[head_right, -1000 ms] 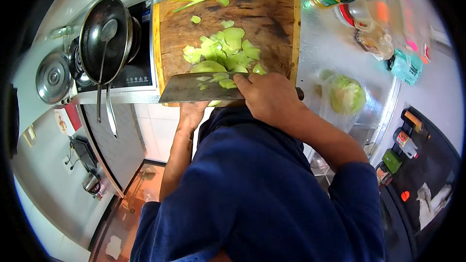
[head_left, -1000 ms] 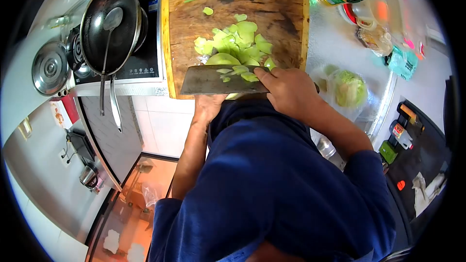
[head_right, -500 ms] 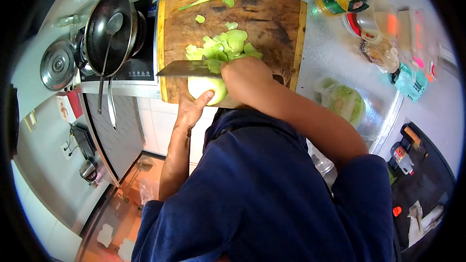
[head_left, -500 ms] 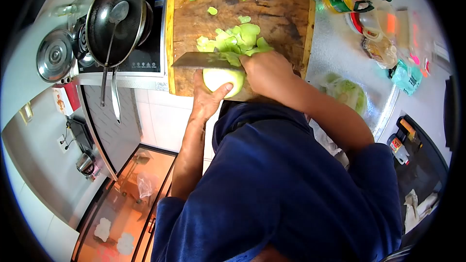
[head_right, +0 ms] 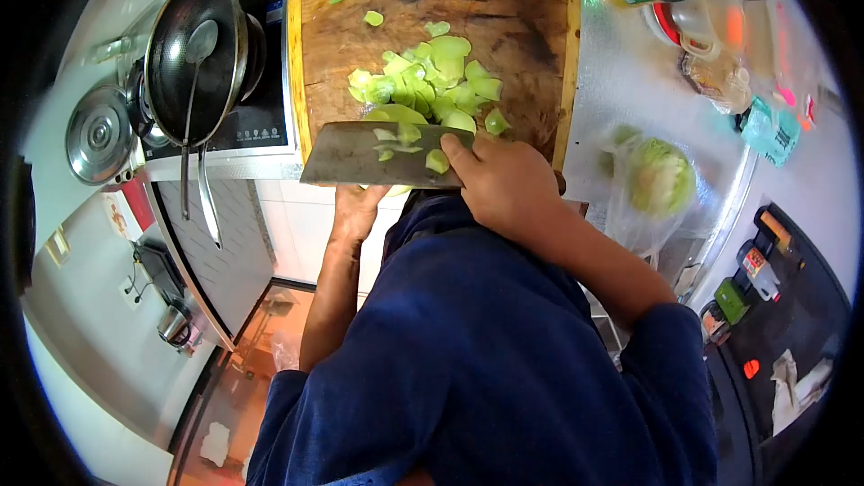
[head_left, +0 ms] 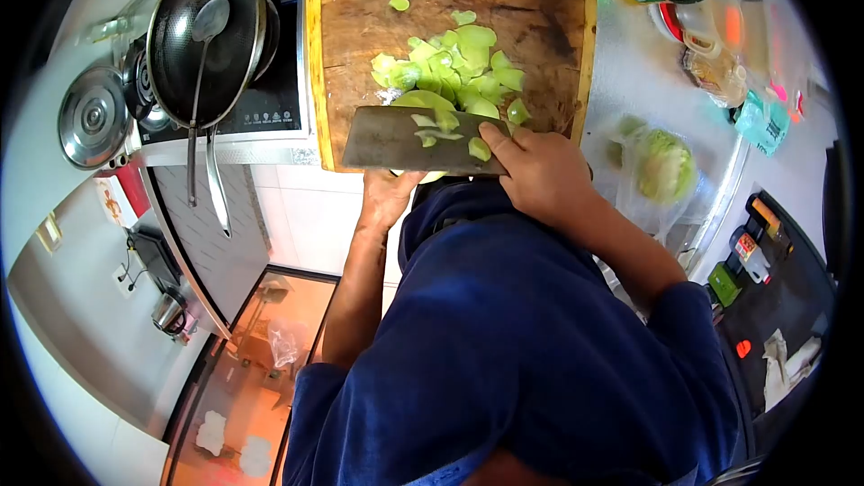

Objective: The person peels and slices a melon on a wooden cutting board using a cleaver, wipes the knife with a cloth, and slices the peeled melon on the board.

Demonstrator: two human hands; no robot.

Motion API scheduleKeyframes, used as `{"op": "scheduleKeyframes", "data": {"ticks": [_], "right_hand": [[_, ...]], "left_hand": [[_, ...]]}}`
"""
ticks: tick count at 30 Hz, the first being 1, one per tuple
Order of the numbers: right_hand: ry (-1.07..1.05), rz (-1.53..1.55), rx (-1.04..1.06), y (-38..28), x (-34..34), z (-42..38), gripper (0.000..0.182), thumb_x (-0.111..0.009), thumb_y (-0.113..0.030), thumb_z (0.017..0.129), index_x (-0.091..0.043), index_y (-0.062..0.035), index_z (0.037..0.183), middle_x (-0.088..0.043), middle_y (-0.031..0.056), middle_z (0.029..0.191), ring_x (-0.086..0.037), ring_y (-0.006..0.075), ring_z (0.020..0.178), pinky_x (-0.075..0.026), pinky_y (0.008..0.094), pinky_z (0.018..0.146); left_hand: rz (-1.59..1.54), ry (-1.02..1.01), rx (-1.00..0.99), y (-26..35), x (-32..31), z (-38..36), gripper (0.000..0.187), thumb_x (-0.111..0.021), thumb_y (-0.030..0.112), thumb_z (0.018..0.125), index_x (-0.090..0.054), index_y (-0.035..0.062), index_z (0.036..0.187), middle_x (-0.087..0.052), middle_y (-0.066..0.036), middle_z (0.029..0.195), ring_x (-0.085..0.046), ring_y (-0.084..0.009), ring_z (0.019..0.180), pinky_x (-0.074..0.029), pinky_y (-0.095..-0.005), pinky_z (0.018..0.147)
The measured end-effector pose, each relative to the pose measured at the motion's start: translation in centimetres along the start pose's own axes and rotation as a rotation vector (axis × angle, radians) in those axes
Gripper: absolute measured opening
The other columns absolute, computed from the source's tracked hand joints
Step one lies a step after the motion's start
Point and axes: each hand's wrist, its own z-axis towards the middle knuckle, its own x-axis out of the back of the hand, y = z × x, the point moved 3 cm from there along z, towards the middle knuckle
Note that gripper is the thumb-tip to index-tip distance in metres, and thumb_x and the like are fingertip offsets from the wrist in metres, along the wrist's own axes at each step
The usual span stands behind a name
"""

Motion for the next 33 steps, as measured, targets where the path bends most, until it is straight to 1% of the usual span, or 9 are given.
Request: {"op": "scheduleKeyframes", "data": {"ticks": [2,4,7,10,22,24,27,31,33], "right_hand": [[0.016,0.003,-0.005,-0.3,0.4,-0.7,0.054,-0.07,-0.017,0.082,-0.064,-0.0061,0.134,-0.067,0.0131,0.085,-0.067,0.0338,0.07,-0.054,0.047,0.065],[0.032,0.01,-0.012,-0.4,0.3,-1.5,0.054,-0.07,-0.017,0.081,-0.064,-0.0059,0.133,-0.065,0.0128,0.084,-0.066,0.0327,0.07,-0.053,0.0463,0.063],[0.016,-0.003,-0.012,-0.3,-0.2,-2.6,0.071,-0.08,-0.015,0.07,-0.062,-0.0048,0.138,-0.062,0.0114,0.087,-0.064,0.0315,0.074,-0.052,0.045,0.067],[0.085,0.019,0.04,-0.5,0.1,-3.1,0.067,-0.079,-0.013,0.069,-0.065,-0.0035,0.134,-0.06,0.0106,0.083,-0.063,0.0305,0.072,-0.051,0.0441,0.065],[0.032,0.009,-0.014,-0.4,0.2,-1.8,0.055,-0.07,-0.01,0.077,-0.067,-0.0021,0.131,-0.063,0.0124,0.083,-0.064,0.0319,0.073,-0.052,0.0439,0.067],[0.034,-0.007,-0.018,-0.6,0.2,-1.3,0.053,-0.07,-0.01,0.077,-0.068,-0.0013,0.13,-0.065,0.0133,0.084,-0.065,0.032,0.073,-0.053,0.0437,0.067],[-0.001,-0.063,-0.037,-1.1,0.5,-0.7,0.053,-0.07,-0.01,0.077,-0.067,0.0,0.13,-0.067,0.0143,0.086,-0.066,0.0322,0.073,-0.054,0.0445,0.067],[-0.026,-0.061,-0.041,-0.9,0.6,-0.3,0.053,-0.07,-0.009,0.077,-0.067,0.0003,0.129,-0.068,0.0145,0.087,-0.067,0.0324,0.072,-0.055,0.0457,0.067],[-0.031,-0.061,-0.058,-0.8,0.7,-0.2,0.054,-0.071,-0.009,0.077,-0.067,-0.0003,0.13,-0.067,0.0138,0.086,-0.067,0.0328,0.072,-0.055,0.046,0.067]], "left_hand": [[-0.121,0.026,0.207,-0.7,-0.1,-0.4,0.06,-0.085,0.026,0.085,-0.062,-0.003,0.132,-0.066,-0.014,0.128,-0.061,-0.0245,0.116,-0.048,-0.0372,0.105],[-0.044,0.013,0.182,-1.5,0.0,-0.4,0.051,-0.079,0.02,0.091,-0.061,-0.0023,0.134,-0.066,-0.014,0.129,-0.06,-0.0228,0.117,-0.049,-0.0373,0.103],[0.113,0.033,0.166,-3.2,0.2,-0.2,0.045,-0.072,0.018,0.096,-0.06,-0.0022,0.134,-0.065,-0.014,0.129,-0.06,-0.022,0.116,-0.051,-0.0371,0.1],[-0.282,0.057,0.181,-5.7,0.7,-0.2,0.042,-0.067,0.019,0.099,-0.06,-0.0022,0.135,-0.064,-0.013,0.129,-0.06,-0.0216,0.114,-0.052,-0.0362,0.097],[0.024,0.121,0.173,-2.3,-0.2,0.6,0.036,-0.066,0.022,0.1,-0.064,-0.0018,0.126,-0.068,-0.014,0.121,-0.061,-0.0243,0.111,-0.051,-0.0387,0.096],[0.271,0.073,0.18,0.0,-0.5,0.5,0.033,-0.065,0.024,0.1,-0.066,-0.0008,0.122,-0.069,-0.014,0.118,-0.062,-0.0256,0.109,-0.051,-0.0398,0.095],[0.144,0.146,0.028,0.1,-1.0,0.7,0.032,-0.064,0.026,0.1,-0.068,-0.0006,0.118,-0.07,-0.014,0.115,-0.063,-0.0264,0.107,-0.051,-0.0404,0.094],[0.16,0.12,0.026,0.8,-1.3,1.1,0.034,-0.064,0.029,0.101,-0.068,0.0005,0.119,-0.071,-0.013,0.114,-0.063,-0.0264,0.106,-0.051,-0.0406,0.093],[0.101,0.163,0.025,0.5,-1.7,1.4,0.042,-0.073,0.03,0.095,-0.066,-0.0021,0.12,-0.071,-0.012,0.113,-0.064,-0.0254,0.108,-0.051,-0.0394,0.096]]}}
